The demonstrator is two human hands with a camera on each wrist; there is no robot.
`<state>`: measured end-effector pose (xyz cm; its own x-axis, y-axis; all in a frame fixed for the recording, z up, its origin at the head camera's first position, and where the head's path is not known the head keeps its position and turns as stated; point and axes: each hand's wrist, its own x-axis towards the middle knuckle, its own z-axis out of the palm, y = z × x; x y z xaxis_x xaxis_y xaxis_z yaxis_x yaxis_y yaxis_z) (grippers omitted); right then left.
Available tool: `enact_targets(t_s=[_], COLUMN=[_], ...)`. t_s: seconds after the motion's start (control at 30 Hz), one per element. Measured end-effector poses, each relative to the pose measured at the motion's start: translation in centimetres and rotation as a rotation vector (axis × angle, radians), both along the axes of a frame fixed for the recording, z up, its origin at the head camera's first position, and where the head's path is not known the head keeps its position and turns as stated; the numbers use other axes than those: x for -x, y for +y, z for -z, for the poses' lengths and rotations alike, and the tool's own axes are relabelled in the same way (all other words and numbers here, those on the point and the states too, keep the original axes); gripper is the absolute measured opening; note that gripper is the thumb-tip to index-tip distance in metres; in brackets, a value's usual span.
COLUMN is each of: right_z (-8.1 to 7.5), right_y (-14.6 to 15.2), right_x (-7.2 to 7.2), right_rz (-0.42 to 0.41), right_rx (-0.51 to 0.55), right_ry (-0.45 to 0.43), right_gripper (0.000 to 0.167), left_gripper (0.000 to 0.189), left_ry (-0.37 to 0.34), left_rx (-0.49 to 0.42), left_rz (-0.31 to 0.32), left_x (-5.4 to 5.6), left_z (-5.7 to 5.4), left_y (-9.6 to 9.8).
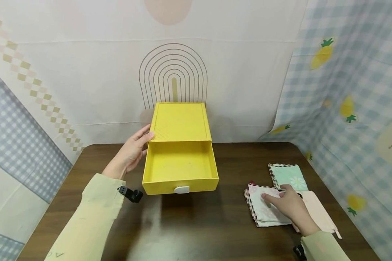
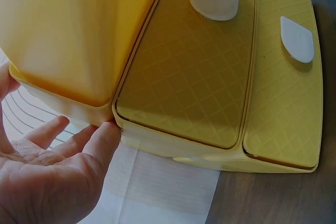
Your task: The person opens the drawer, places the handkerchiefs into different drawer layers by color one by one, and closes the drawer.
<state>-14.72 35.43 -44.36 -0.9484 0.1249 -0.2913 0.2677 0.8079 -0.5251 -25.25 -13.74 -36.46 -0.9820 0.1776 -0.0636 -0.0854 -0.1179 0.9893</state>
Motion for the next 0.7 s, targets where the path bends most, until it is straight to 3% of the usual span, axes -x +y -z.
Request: enact_targets(t_s=[0.7], right_z=[1.3], right_y=[0.1], right_x=[0.6], right_rz=[0.032], right_rx=[0.017], right_ry=[0.019], right_gripper=[0.105], left_gripper=[0.07], left_ry=[-0.009], left_rx=[-0.015], left_rz=[0.009], left_x=[-0.3], left_z=[-0.3], left_y=[0.1])
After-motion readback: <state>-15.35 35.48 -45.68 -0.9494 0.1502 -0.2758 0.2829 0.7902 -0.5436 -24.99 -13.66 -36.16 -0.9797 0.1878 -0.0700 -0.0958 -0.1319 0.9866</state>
